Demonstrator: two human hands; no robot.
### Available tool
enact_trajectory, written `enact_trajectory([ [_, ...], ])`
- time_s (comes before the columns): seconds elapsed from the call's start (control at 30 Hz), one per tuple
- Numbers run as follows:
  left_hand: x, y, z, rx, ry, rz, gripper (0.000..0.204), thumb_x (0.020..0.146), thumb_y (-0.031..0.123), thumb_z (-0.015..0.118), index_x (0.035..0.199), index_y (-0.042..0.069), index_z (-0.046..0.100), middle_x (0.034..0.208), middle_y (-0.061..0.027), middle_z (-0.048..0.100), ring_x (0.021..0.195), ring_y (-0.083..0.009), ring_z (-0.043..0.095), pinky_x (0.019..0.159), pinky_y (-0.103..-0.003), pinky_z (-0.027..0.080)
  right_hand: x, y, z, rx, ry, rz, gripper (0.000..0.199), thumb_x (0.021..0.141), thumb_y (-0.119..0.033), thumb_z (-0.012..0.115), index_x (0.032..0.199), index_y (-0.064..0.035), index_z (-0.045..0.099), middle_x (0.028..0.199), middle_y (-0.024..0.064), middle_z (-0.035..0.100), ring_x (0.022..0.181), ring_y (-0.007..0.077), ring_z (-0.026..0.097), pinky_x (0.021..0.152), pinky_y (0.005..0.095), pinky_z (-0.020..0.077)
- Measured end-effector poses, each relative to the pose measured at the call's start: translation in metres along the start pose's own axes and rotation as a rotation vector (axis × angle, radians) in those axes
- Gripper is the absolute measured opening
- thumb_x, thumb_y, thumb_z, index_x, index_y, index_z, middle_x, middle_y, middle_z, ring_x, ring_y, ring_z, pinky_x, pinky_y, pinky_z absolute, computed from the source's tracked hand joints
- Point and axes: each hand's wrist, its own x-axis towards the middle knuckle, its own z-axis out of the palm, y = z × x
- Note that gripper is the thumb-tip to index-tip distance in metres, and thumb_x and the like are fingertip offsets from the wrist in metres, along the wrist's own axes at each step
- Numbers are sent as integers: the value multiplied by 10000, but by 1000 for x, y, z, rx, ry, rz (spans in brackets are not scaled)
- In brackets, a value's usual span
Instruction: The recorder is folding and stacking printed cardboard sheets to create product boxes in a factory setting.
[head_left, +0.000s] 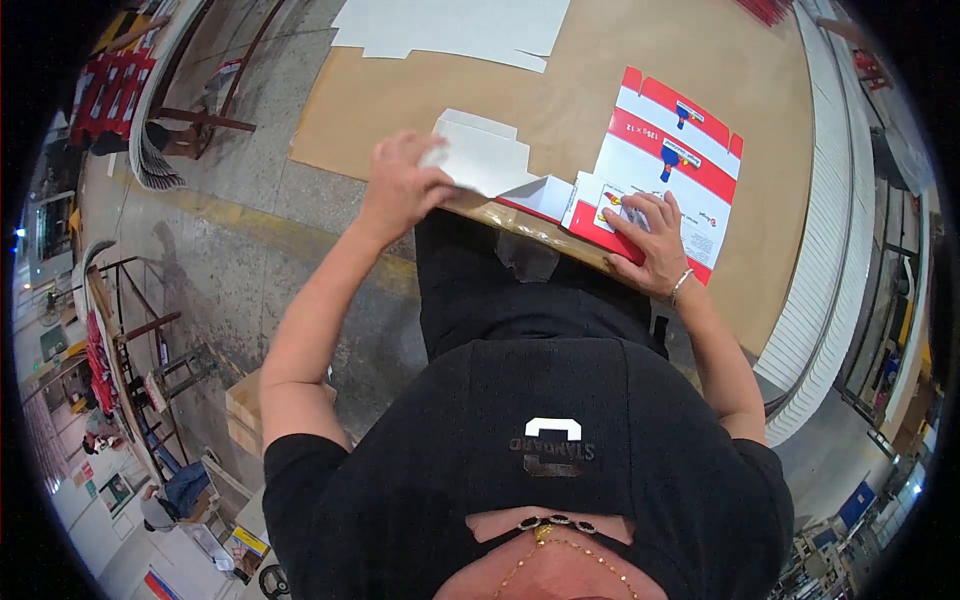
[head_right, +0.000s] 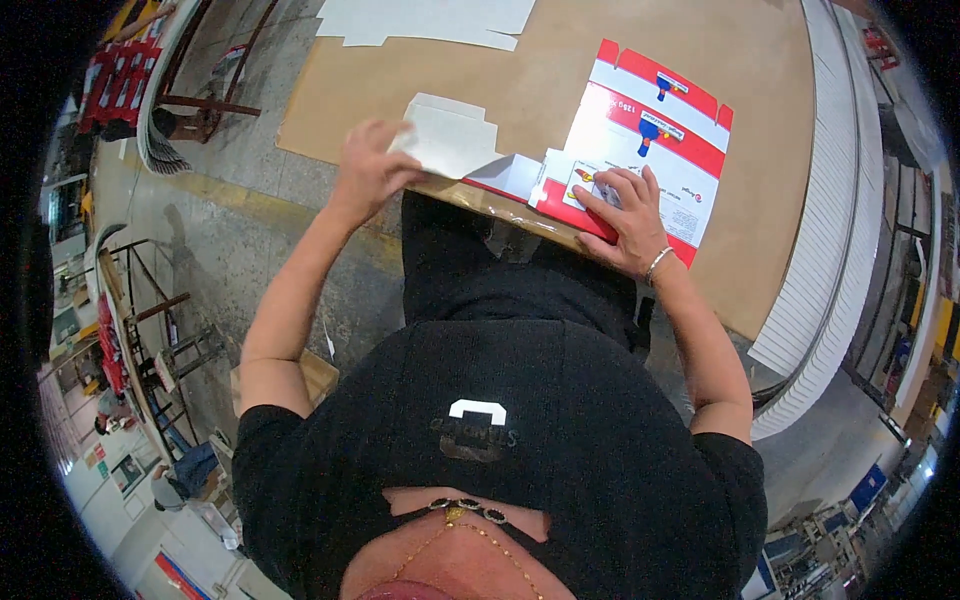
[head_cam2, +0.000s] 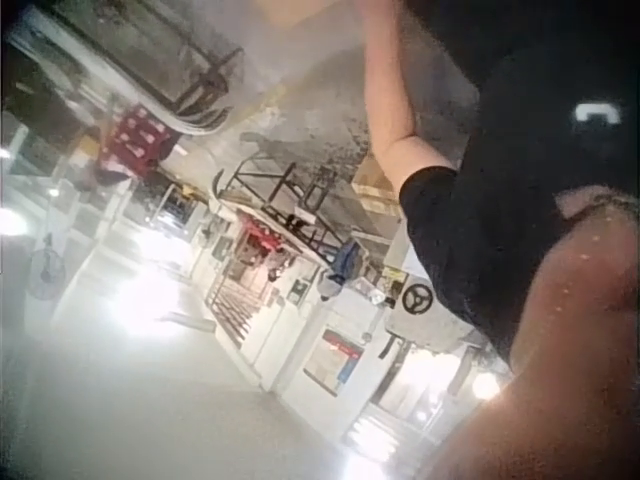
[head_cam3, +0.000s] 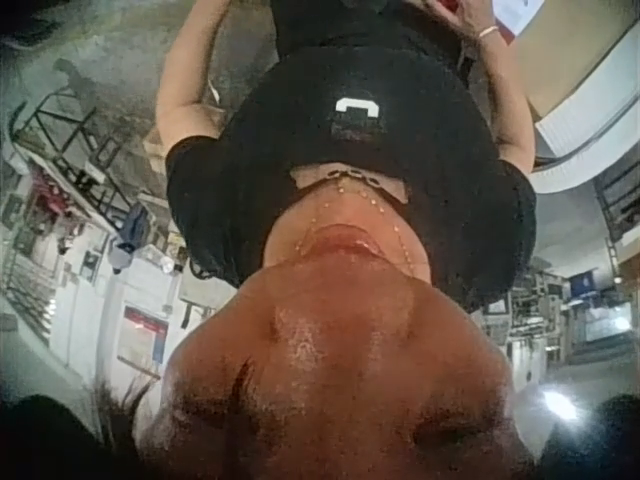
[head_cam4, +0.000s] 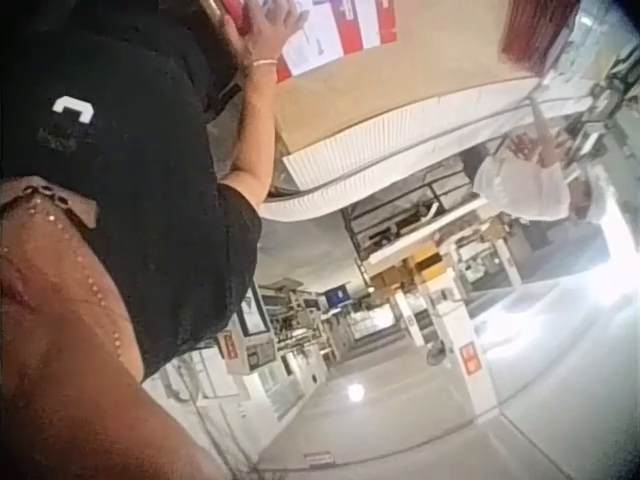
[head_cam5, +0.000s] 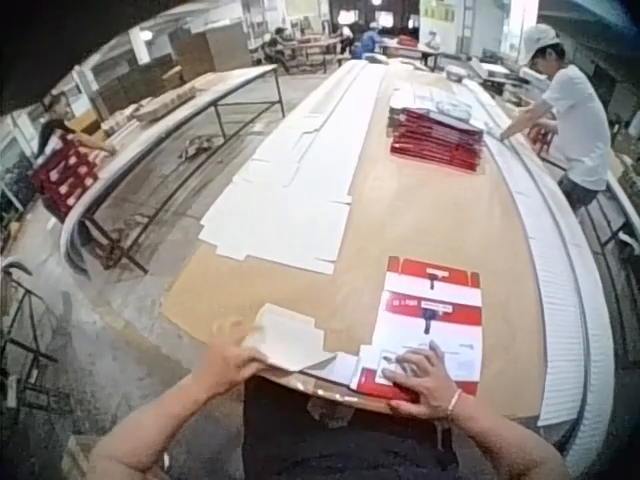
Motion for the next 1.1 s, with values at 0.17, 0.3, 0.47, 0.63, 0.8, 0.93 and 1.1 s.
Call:
enact_trajectory([
  [0.17,23,52,45,-1273,680,-827,633,844,162,767,1398,46,483,1419,-159,428,1237,-261,495,1008,-379,442,1,1,4,54,-37,-7,562,785,-344,729,1325,-250,604,1371,95,471,1336,312,387,1170,604,124],
  [0.3,37,60,86,-1505,916,-854,465,895,66,675,1314,-27,496,1277,-113,564,1142,-197,565,954,-339,470,-2,3,12,62,-3,-63,566,813,-263,699,1362,-261,565,1381,117,458,1336,337,383,1158,620,156],
  [0.47,44,71,77,-465,244,-378,564,858,56,588,1405,125,467,1421,-193,438,1272,-356,438,1039,-468,363,-3,0,13,67,65,-133,612,855,-98,632,1391,-369,514,1409,135,437,1329,357,397,1137,622,215],
  [0.63,51,74,57,-83,-133,78,631,894,331,591,1492,331,388,1582,-200,222,1430,-481,193,1088,-717,140,0,-6,18,-71,16,-139,654,815,-127,675,1386,-399,509,1410,115,445,1330,338,400,1141,606,214],
  [0.8,52,80,69,98,-154,60,592,943,506,518,1493,340,376,1580,-186,225,1437,-453,190,1068,-757,111,-1,-9,14,-21,-25,-114,603,803,-226,736,1356,-377,547,1437,72,429,1363,332,361,1159,592,186],
  [0.93,51,85,71,150,-142,9,565,946,491,511,1480,353,392,1577,-176,235,1445,-441,181,1050,-780,97,1,-9,10,-24,-15,-130,509,872,-320,675,1357,-381,536,1419,66,447,1367,331,341,1159,597,166],
  [1.1,59,96,72,191,-167,-82,539,951,453,509,1472,373,399,1579,-171,231,1444,-442,178,1049,-782,90,3,-13,21,-98,25,-73,498,882,-350,654,1365,-355,535,1464,100,406,1398,357,300,1163,602,136],
])
